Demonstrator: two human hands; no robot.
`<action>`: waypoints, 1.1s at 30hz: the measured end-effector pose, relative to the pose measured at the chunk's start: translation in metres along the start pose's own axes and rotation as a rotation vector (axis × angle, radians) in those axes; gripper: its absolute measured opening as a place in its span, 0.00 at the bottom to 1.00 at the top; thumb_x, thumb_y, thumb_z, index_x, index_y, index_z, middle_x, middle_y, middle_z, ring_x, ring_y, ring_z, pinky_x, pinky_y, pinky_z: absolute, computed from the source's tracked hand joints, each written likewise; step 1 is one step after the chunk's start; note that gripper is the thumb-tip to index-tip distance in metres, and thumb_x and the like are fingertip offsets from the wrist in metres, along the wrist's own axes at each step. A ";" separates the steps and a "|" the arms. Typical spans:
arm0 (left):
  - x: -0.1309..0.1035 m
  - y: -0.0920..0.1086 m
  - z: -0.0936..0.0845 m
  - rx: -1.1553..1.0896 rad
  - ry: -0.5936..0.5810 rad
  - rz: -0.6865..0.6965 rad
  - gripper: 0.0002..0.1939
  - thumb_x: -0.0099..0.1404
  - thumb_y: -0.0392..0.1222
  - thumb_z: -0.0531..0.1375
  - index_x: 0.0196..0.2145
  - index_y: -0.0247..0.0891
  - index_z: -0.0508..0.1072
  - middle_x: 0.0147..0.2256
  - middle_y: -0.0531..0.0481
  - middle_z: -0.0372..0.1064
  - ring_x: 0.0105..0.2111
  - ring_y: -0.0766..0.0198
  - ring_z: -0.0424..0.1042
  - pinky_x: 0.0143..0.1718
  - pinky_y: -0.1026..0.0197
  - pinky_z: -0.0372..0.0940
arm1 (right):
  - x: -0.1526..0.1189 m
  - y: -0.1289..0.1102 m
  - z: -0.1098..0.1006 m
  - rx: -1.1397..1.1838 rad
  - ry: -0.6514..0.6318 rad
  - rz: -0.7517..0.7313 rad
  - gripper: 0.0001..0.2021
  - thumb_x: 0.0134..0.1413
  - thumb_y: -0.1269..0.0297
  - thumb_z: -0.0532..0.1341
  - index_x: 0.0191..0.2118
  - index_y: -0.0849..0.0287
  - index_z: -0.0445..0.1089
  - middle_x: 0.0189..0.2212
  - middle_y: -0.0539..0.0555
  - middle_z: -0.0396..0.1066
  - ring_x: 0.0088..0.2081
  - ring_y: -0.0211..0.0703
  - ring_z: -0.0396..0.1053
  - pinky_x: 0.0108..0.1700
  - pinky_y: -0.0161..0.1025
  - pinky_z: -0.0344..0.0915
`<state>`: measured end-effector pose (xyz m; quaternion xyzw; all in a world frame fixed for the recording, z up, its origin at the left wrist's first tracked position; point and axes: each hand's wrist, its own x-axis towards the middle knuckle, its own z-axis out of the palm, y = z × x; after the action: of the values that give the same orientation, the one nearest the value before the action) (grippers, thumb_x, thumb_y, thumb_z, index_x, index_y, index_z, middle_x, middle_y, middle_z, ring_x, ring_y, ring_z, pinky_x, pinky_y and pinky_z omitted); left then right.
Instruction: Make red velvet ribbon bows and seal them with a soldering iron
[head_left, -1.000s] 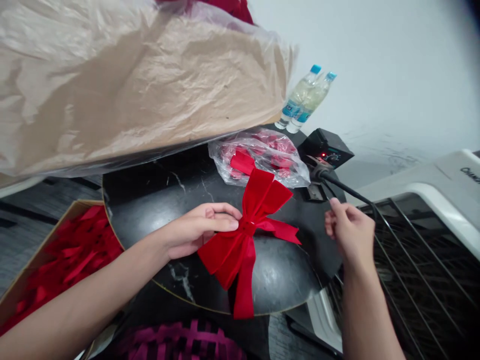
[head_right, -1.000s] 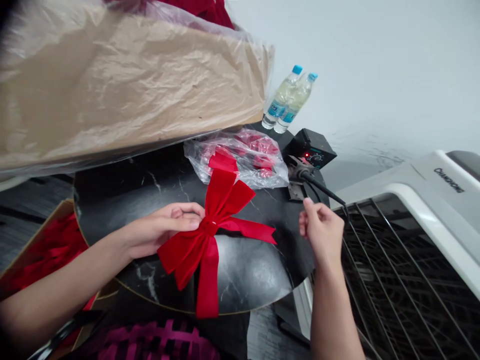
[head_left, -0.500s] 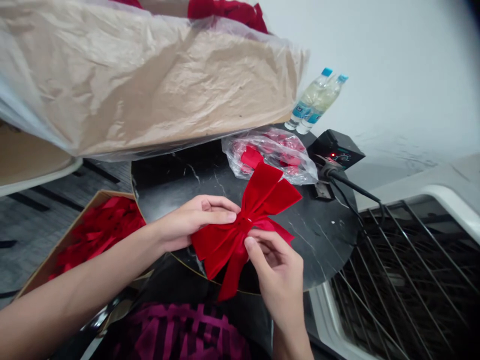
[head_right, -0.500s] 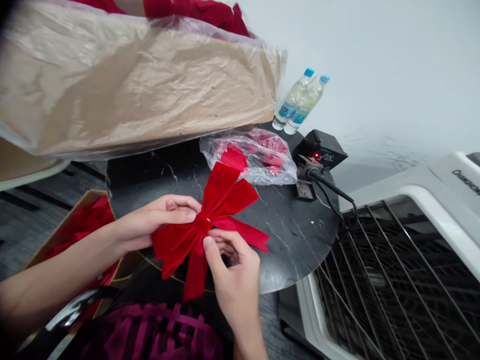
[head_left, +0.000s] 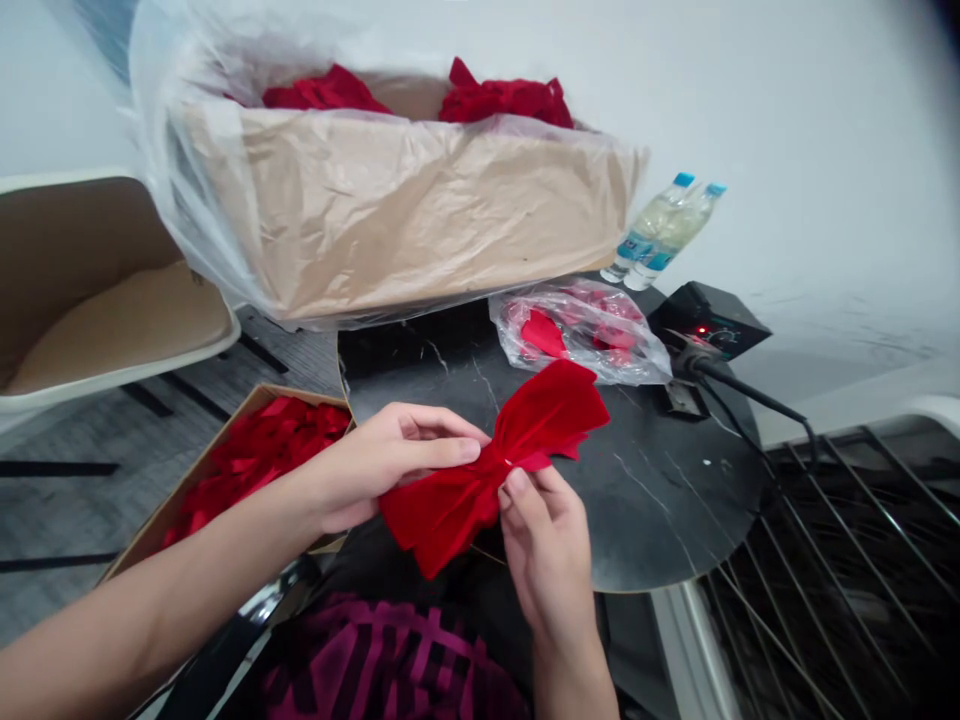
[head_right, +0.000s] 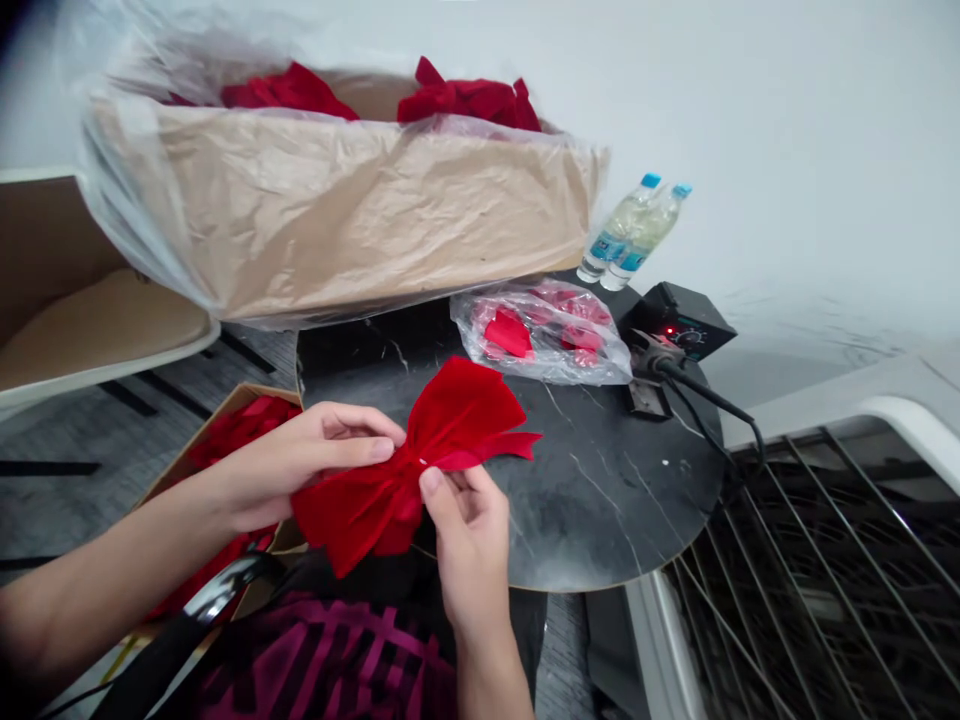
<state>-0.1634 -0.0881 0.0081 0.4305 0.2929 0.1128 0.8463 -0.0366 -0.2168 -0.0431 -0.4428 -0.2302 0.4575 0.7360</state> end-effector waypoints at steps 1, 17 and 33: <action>-0.004 0.000 0.000 0.019 0.006 0.016 0.06 0.61 0.39 0.71 0.38 0.38 0.83 0.34 0.50 0.82 0.32 0.69 0.79 0.35 0.72 0.71 | 0.000 -0.001 0.004 0.042 -0.012 0.042 0.06 0.61 0.60 0.68 0.41 0.53 0.78 0.32 0.49 0.74 0.33 0.35 0.69 0.43 0.33 0.70; -0.055 -0.007 -0.027 0.290 0.311 0.446 0.10 0.64 0.48 0.68 0.32 0.39 0.80 0.24 0.53 0.75 0.26 0.69 0.74 0.33 0.68 0.69 | 0.006 -0.009 0.012 -0.613 0.316 -0.854 0.10 0.54 0.70 0.71 0.42 0.57 0.77 0.32 0.51 0.77 0.32 0.41 0.75 0.36 0.37 0.72; -0.070 -0.006 0.005 0.210 0.221 0.319 0.22 0.56 0.40 0.73 0.50 0.42 0.80 0.44 0.48 0.82 0.44 0.53 0.81 0.45 0.59 0.75 | 0.022 -0.030 -0.010 -1.294 -0.085 -1.582 0.23 0.55 0.74 0.70 0.55 0.48 0.75 0.43 0.52 0.79 0.39 0.42 0.74 0.43 0.43 0.69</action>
<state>-0.2171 -0.1260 0.0332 0.5421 0.3225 0.2605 0.7309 -0.0041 -0.2075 -0.0234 -0.4599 -0.6854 -0.3558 0.4383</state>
